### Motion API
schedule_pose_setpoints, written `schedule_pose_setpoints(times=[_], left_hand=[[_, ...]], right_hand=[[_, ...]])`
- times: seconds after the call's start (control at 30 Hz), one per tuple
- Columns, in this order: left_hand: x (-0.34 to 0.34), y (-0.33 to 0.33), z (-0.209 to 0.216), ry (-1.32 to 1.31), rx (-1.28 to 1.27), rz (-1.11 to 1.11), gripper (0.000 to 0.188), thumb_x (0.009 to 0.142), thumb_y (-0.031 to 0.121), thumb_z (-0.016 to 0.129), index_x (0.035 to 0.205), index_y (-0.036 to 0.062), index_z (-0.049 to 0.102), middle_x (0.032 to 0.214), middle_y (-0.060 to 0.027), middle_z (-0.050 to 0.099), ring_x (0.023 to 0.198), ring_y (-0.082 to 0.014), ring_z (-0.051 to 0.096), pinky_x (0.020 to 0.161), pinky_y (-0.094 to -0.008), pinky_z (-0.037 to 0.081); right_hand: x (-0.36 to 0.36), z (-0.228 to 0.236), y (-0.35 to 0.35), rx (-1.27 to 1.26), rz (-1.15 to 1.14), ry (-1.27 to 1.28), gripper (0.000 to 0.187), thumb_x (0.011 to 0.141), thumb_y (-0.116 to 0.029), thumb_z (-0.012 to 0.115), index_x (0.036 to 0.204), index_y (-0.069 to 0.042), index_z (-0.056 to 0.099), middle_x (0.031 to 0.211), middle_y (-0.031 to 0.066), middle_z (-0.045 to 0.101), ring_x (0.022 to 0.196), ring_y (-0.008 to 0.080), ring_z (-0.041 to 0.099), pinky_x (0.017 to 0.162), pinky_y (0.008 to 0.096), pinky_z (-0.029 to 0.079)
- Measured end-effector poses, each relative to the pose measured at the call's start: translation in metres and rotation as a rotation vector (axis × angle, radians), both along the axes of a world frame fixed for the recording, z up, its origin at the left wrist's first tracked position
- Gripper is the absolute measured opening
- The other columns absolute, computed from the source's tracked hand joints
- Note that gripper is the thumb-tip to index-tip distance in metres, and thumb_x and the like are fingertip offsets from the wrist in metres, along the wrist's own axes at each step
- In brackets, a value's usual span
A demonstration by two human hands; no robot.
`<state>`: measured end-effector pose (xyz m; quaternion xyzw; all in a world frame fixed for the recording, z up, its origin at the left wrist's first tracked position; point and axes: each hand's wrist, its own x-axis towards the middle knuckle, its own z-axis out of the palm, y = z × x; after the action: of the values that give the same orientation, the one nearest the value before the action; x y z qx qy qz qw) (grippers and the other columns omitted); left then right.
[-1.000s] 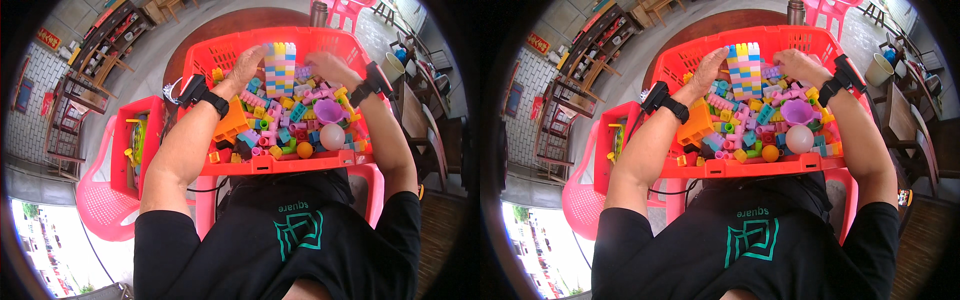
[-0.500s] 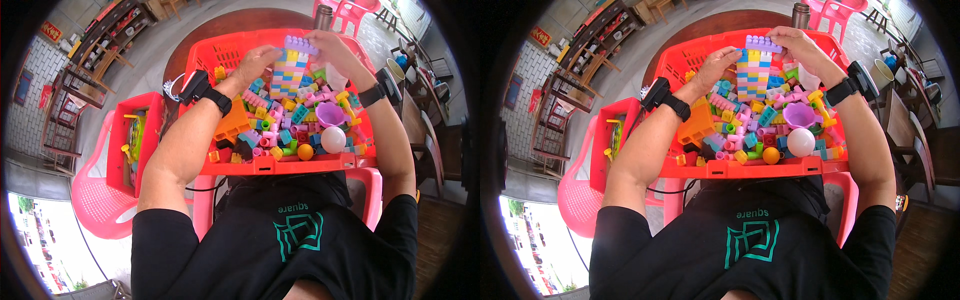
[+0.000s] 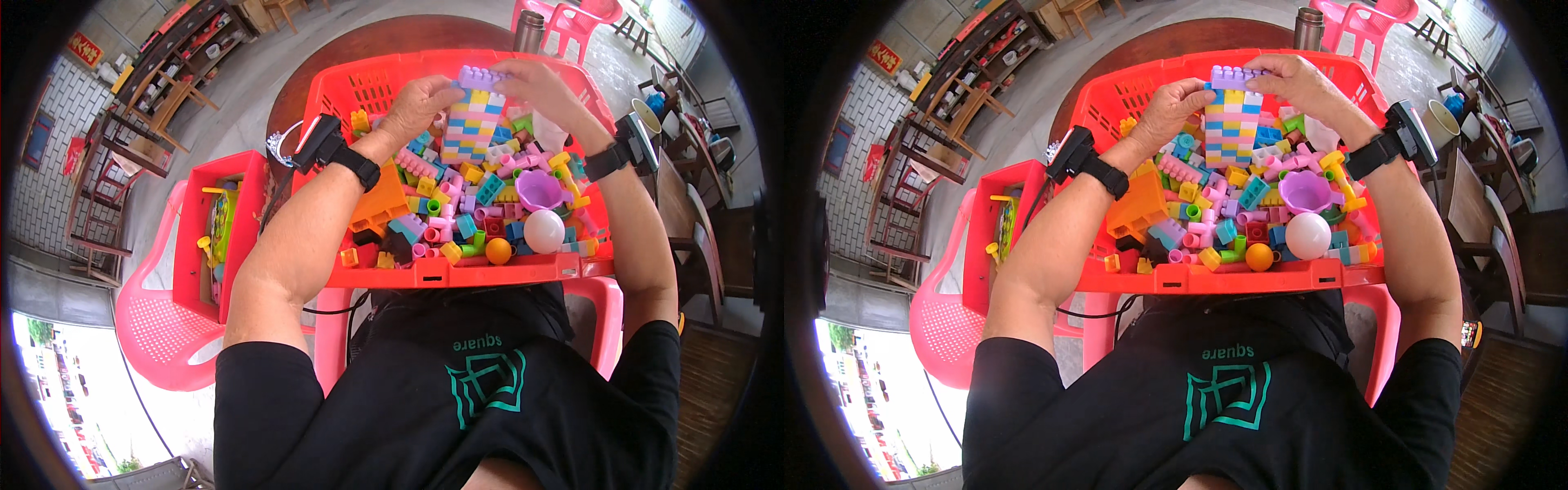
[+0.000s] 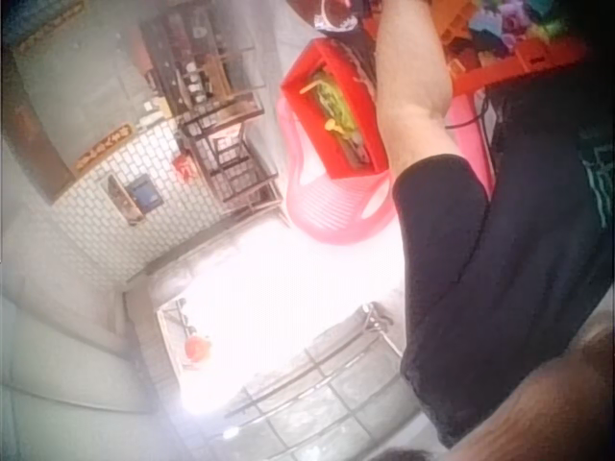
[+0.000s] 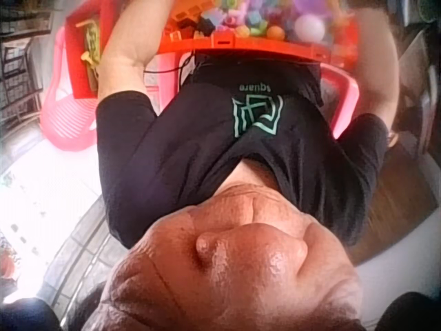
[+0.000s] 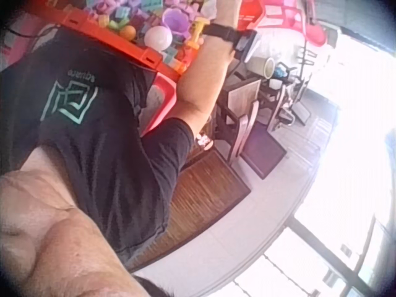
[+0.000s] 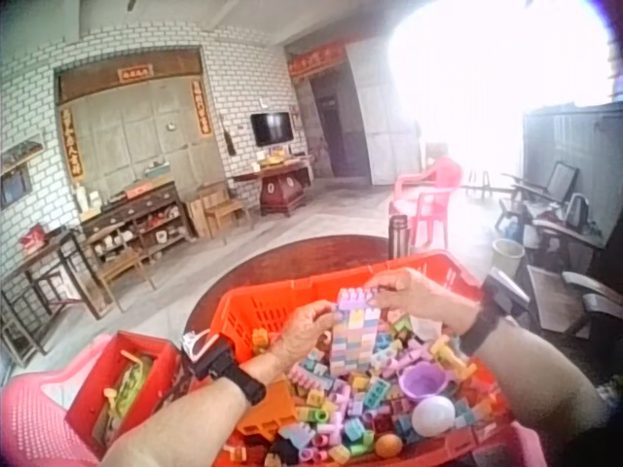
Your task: The recorder is assembling various colorful interlocking plastic toy blocks from a red basket into a tower structure.
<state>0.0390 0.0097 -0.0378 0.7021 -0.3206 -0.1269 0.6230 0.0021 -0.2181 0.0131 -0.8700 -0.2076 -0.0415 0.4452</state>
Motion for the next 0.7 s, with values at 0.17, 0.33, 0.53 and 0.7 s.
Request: schedule_pose_setpoints(times=[0.17,0.33,0.53,0.7], left_hand=[[-0.0020,0.0015,0.0040,-0.016,0.013,0.034,0.036,0.084,0.033,0.062,0.102,0.0023,0.059,0.088,-0.0014,0.060,0.080,-0.0086,0.057,0.066,-0.0243,0.051],[-0.0038,0.0022,0.0077,-0.101,0.062,0.089,0.034,0.083,0.031,0.063,0.100,0.0018,0.061,0.088,-0.0011,0.062,0.080,-0.0075,0.056,0.071,-0.0219,0.045],[-0.0046,0.0022,0.0095,-0.217,0.133,0.127,0.035,0.082,0.028,0.065,0.103,0.0005,0.059,0.089,-0.0030,0.063,0.081,-0.0089,0.056,0.071,-0.0228,0.045],[-0.0010,0.0017,0.0061,-0.268,0.093,0.137,0.034,0.082,0.022,0.064,0.107,0.0020,0.055,0.089,-0.0043,0.063,0.082,-0.0093,0.057,0.073,-0.0233,0.045]], right_hand=[[-0.0052,0.0082,0.0057,-0.119,0.041,-0.054,0.032,0.084,-0.020,0.056,0.110,-0.001,0.055,0.095,0.0068,0.059,0.089,0.0121,0.056,0.077,0.0261,0.045],[-0.0034,0.0050,0.0073,-0.211,0.038,-0.179,0.030,0.084,-0.020,0.057,0.107,0.000,0.055,0.091,0.0106,0.060,0.085,0.0162,0.058,0.075,0.0286,0.045],[-0.0025,0.0023,0.0084,-0.282,-0.009,-0.224,0.029,0.083,-0.021,0.057,0.104,0.000,0.056,0.085,0.0143,0.061,0.080,0.0221,0.061,0.070,0.0311,0.045],[-0.0038,0.0026,0.0106,-0.321,0.001,-0.357,0.027,0.086,-0.025,0.057,0.102,-0.003,0.058,0.079,0.0151,0.060,0.068,0.0251,0.060,0.061,0.0335,0.047]])
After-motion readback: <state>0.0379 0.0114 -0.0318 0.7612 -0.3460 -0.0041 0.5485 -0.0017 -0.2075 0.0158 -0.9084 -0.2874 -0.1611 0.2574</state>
